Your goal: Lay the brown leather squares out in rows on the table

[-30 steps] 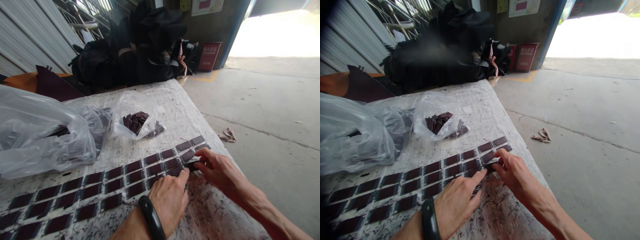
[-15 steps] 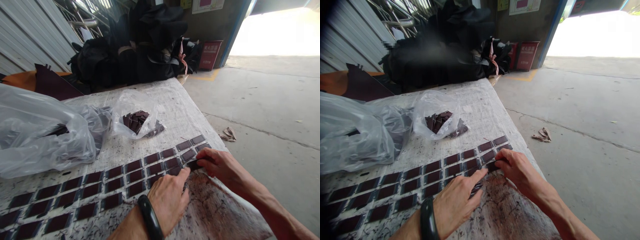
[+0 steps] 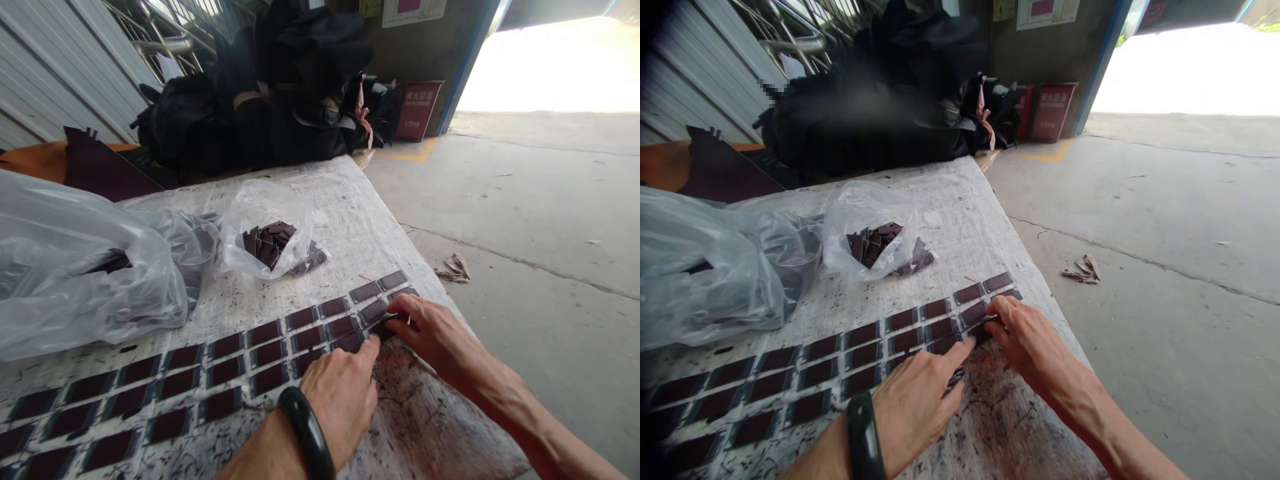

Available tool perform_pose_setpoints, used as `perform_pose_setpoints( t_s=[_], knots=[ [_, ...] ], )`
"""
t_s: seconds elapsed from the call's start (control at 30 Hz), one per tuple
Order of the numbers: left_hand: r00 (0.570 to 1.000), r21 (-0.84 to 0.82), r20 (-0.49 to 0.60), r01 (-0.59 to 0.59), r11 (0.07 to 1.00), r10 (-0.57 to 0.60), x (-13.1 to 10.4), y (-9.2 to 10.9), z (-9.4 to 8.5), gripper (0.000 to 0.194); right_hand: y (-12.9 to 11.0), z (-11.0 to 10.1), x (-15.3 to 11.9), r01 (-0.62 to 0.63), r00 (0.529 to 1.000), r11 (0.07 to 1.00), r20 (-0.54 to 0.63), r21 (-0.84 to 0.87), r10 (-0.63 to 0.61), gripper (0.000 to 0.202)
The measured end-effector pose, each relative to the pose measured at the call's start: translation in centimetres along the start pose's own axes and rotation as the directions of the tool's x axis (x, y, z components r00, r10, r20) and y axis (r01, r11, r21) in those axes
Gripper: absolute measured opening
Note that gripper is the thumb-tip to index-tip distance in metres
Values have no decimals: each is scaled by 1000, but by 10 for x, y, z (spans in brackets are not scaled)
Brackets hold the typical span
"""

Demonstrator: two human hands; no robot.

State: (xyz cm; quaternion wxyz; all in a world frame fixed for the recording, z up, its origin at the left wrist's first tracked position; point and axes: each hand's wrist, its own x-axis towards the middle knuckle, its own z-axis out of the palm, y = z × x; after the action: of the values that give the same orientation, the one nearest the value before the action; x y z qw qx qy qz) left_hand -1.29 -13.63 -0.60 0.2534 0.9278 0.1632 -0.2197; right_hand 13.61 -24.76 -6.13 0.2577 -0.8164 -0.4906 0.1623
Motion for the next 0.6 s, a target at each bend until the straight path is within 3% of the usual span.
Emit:
perform_pose_setpoints(
  t_s=[0.13,0.23,0.3,0.37,0.47,0.6],
  knots=[
    [999,-20,-13,42,999,-42,0,0,-1,48,4,3,-1,-23,999,998,-40,-61,21,4],
    [997,-261,-20,68,963,-76,-4,-2,-3,45,0,-1,-7,-47,995,999,-89,1,47,6],
    [994,-518,16,99,849,-105,-8,-6,-4,43,-9,-5,-17,-105,989,983,-85,150,118,13],
    [990,-714,73,137,686,-121,-12,-11,-4,42,-21,-7,-29,-169,985,924,30,343,170,18],
    [987,-851,124,161,499,-107,-15,-19,-1,48,-41,-4,-42,-199,974,848,194,491,116,14],
    [993,-939,119,120,322,-23,-14,-28,4,48,-60,9,-42,-196,975,829,198,524,106,7]
  ],
)
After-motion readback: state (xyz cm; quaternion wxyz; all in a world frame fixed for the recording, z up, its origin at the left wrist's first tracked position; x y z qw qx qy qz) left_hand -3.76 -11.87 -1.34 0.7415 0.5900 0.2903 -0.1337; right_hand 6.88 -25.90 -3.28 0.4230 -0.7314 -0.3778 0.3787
